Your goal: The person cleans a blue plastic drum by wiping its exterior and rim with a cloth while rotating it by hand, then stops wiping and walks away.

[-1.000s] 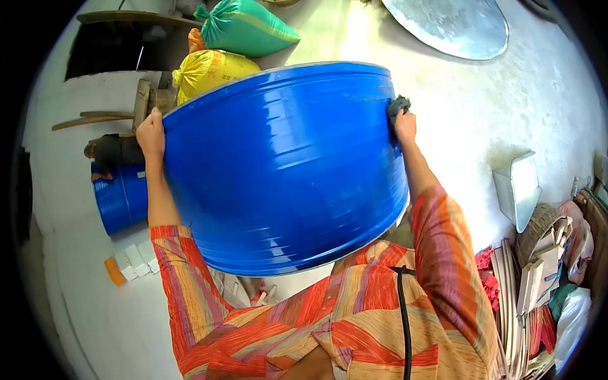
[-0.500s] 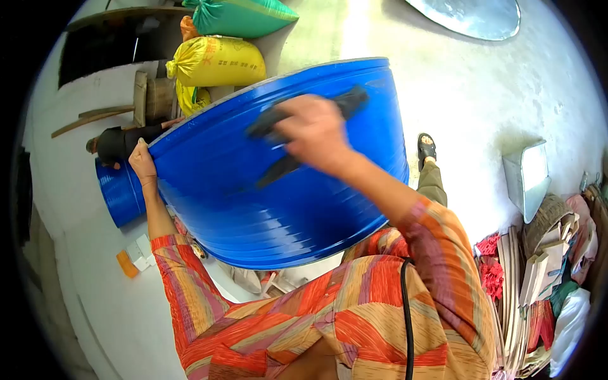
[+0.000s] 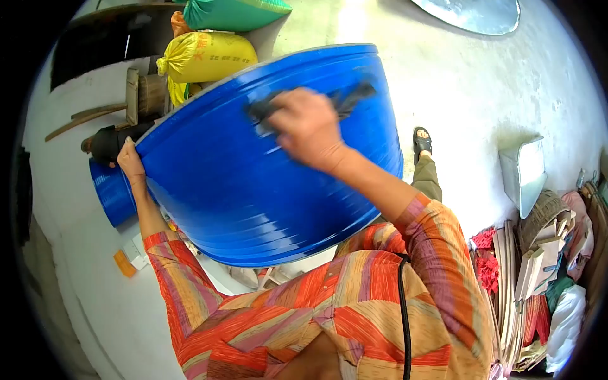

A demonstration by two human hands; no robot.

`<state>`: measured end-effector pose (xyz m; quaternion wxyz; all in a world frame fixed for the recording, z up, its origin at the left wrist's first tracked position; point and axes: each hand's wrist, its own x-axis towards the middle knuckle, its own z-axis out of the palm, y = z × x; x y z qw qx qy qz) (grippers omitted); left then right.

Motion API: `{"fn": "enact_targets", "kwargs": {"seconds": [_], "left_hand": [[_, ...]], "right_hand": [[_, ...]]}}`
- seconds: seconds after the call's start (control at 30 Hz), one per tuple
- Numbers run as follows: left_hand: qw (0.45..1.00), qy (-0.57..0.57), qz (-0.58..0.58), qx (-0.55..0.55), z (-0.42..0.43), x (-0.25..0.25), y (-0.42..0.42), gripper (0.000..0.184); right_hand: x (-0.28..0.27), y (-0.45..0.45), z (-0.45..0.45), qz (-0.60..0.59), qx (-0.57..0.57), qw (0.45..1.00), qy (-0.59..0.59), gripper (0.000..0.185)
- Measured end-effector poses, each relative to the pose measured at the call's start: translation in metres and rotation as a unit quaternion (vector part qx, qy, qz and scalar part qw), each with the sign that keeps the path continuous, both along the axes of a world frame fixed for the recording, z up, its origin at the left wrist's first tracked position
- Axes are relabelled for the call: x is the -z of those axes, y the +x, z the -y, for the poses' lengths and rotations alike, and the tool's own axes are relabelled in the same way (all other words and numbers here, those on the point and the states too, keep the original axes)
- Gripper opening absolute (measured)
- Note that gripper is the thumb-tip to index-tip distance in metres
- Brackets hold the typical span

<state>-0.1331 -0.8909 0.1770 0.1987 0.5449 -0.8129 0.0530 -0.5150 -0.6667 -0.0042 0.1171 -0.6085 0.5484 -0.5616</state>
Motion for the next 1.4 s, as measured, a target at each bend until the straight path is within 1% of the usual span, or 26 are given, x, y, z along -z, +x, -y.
{"fn": "enact_targets", "kwargs": {"seconds": [0.07, 0.1, 0.13, 0.2, 0.23, 0.27, 0.33, 0.4, 0.43, 0.47, 0.53, 0.57, 0.6, 0.63, 0.67, 0.73, 0.8, 0.9, 0.93, 0.97, 1.07, 1.13, 1.2, 1.27, 1.33, 1.4], "left_hand": [[1.0, 0.011, 0.001, -0.025, 0.0, 0.002, 0.007, 0.035], [1.0, -0.004, -0.007, -0.003, 0.0, 0.005, 0.008, 0.034], [1.0, -0.002, 0.014, -0.006, -0.003, 0.002, 0.004, 0.033], [0.999, 0.019, 0.037, -0.021, -0.001, 0.0, 0.006, 0.033], [0.999, 0.022, 0.031, -0.025, -0.007, 0.001, 0.001, 0.033], [1.0, 0.017, -0.004, -0.013, -0.009, 0.002, -0.009, 0.033], [0.997, 0.032, -0.063, 0.004, -0.009, -0.003, -0.027, 0.034], [0.998, 0.039, 0.021, -0.05, -0.001, -0.011, -0.013, 0.036], [0.998, 0.036, 0.022, -0.047, 0.0, -0.01, -0.012, 0.036], [0.999, 0.024, 0.011, -0.039, -0.002, -0.007, -0.008, 0.037], [0.999, 0.02, 0.003, -0.027, -0.008, -0.002, 0.002, 0.037], [0.999, 0.019, 0.001, -0.039, -0.012, -0.002, 0.007, 0.037], [0.999, 0.017, 0.001, -0.05, -0.013, -0.001, 0.014, 0.037], [0.999, 0.012, -0.021, -0.036, -0.013, 0.002, 0.02, 0.035], [1.0, 0.011, 0.002, -0.023, -0.013, 0.002, 0.025, 0.033], [1.0, 0.01, 0.008, -0.027, -0.016, 0.002, 0.024, 0.033], [1.0, 0.011, -0.003, -0.023, -0.021, -0.003, 0.018, 0.033], [0.999, -0.01, -0.04, -0.008, -0.015, 0.0, 0.014, 0.036], [0.999, -0.002, -0.03, -0.017, -0.016, -0.006, 0.016, 0.037], [0.999, 0.013, 0.004, -0.049, -0.015, -0.01, 0.022, 0.039], [0.998, 0.017, -0.003, -0.059, -0.015, -0.004, 0.038, 0.039], [0.997, 0.027, -0.008, -0.071, -0.015, -0.002, 0.046, 0.04], [0.998, 0.017, -0.008, -0.064, -0.02, 0.0, 0.039, 0.04], [0.998, 0.026, -0.01, -0.055, -0.021, -0.001, 0.042, 0.04], [0.999, 0.011, -0.005, -0.038, -0.019, 0.001, 0.044, 0.04], [0.999, 0.009, -0.003, -0.052, -0.02, -0.003, 0.034, 0.04]], "right_hand": [[0.004, -0.002, 0.004, -0.009, 0.0, 1.0, -0.01, 0.031], [0.011, -0.004, 0.003, -0.021, -0.002, 1.0, -0.019, 0.029], [0.042, -0.02, 0.003, -0.012, 0.061, 0.998, 0.013, 0.028], [0.116, -0.046, -0.004, 0.132, 0.155, 0.968, 0.149, 0.027], [0.143, -0.057, -0.008, 0.135, 0.187, 0.949, 0.214, 0.026], [0.153, -0.059, -0.006, 0.14, 0.212, 0.938, 0.235, 0.028], [0.133, -0.056, 0.005, 0.093, 0.237, 0.931, 0.261, 0.03], [0.099, -0.045, 0.007, 0.099, 0.202, 0.959, 0.17, 0.041], [0.069, -0.035, 0.007, 0.114, 0.158, 0.971, 0.138, 0.048], [0.037, -0.025, 0.008, 0.082, 0.123, 0.986, 0.073, 0.05], [-0.001, 0.003, 0.015, 0.036, -0.012, 0.999, -0.026, 0.038], [-0.016, 0.019, 0.014, -0.043, -0.023, 0.997, -0.061, 0.032], [-0.011, 0.024, 0.014, -0.04, -0.028, 0.996, -0.079, 0.029], [-0.002, 0.017, 0.013, -0.027, -0.01, 0.998, -0.048, 0.029], [0.016, -0.001, 0.012, -0.015, 0.005, 1.0, -0.019, 0.029], [0.093, -0.031, 0.012, 0.071, 0.139, 0.984, 0.088, 0.029], [0.148, -0.056, 0.007, 0.156, 0.217, 0.931, 0.25, 0.028], [0.139, -0.056, 0.019, 0.099, 0.243, 0.925, 0.274, 0.027], [0.132, -0.051, 0.018, 0.103, 0.228, 0.944, 0.214, 0.027], [0.11, -0.043, 0.015, 0.081, 0.195, 0.962, 0.174, 0.027], [0.025, -0.009, 0.016, 0.005, 0.082, 0.995, 0.059, 0.027], [-0.012, 0.014, 0.02, -0.041, -0.028, 0.999, 0.002, 0.026], [-0.006, 0.017, 0.027, -0.064, -0.032, 0.997, -0.014, 0.026], [0.03, -0.011, 0.03, -0.054, 0.044, 0.997, 0.04, 0.028], [0.088, -0.036, 0.031, 0.02, 0.137, 0.981, 0.137, 0.032], [0.09, -0.035, 0.027, 0.006, 0.144, 0.978, 0.152, 0.034]]}}
